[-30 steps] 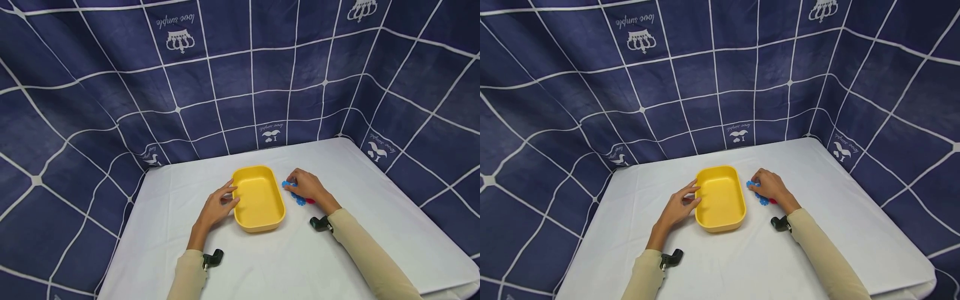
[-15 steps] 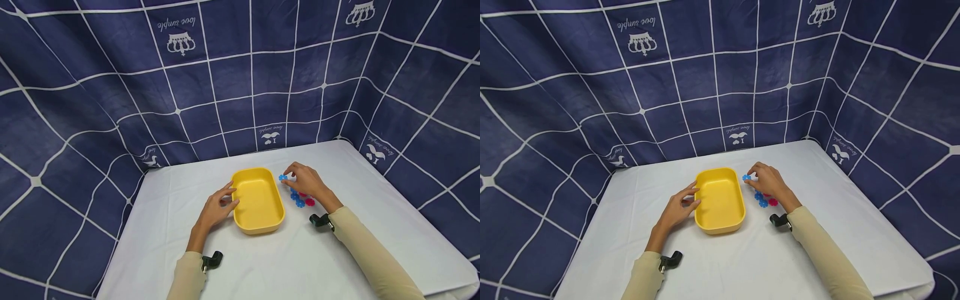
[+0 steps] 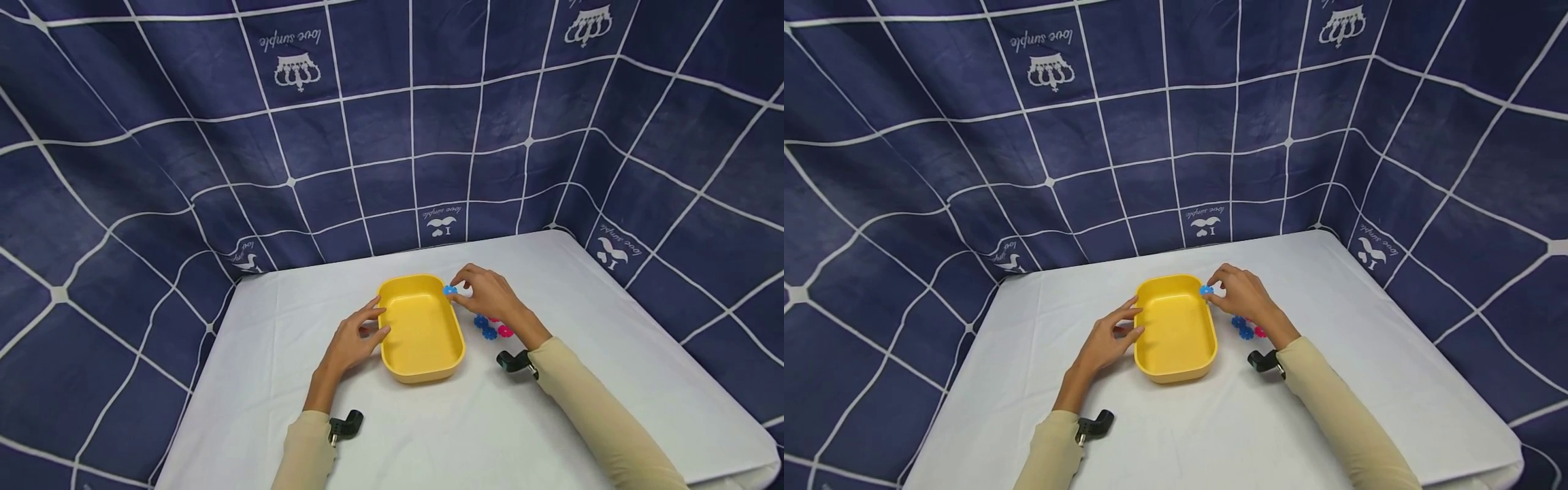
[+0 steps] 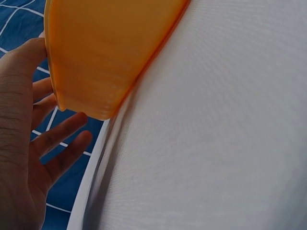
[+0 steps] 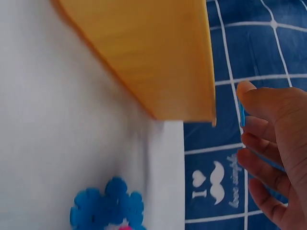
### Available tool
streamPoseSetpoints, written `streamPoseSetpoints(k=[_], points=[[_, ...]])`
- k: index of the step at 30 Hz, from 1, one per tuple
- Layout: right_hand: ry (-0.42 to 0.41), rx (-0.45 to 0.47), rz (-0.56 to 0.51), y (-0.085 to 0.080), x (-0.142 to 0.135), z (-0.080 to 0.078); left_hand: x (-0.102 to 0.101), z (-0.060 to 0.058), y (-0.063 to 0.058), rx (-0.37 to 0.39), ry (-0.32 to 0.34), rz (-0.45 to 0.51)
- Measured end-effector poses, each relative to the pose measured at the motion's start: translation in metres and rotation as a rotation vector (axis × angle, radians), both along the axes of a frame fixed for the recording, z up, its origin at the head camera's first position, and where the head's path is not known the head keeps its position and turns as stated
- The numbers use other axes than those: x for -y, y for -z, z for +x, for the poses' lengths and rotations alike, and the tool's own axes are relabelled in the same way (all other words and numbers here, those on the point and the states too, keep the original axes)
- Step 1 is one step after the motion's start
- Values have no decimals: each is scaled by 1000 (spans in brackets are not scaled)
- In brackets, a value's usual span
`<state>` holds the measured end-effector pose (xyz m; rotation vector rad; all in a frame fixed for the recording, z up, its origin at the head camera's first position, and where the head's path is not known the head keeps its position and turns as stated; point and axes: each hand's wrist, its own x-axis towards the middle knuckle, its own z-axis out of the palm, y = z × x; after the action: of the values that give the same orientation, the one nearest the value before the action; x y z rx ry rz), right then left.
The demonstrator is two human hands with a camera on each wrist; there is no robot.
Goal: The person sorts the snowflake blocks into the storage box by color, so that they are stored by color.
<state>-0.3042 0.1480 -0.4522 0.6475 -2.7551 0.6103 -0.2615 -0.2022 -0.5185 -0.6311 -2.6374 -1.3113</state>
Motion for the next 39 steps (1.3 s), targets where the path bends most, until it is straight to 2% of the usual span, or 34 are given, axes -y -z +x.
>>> streamPoseSetpoints(k=[5, 21, 39], points=[[-68, -33, -3, -4, 13, 5, 0, 0, 0, -13, 8, -7], [-186, -13, 41, -12, 54, 25, -1, 0, -2, -5, -5, -8], [-288, 28, 109, -4, 84, 35, 0, -2, -2, 15, -8, -15]])
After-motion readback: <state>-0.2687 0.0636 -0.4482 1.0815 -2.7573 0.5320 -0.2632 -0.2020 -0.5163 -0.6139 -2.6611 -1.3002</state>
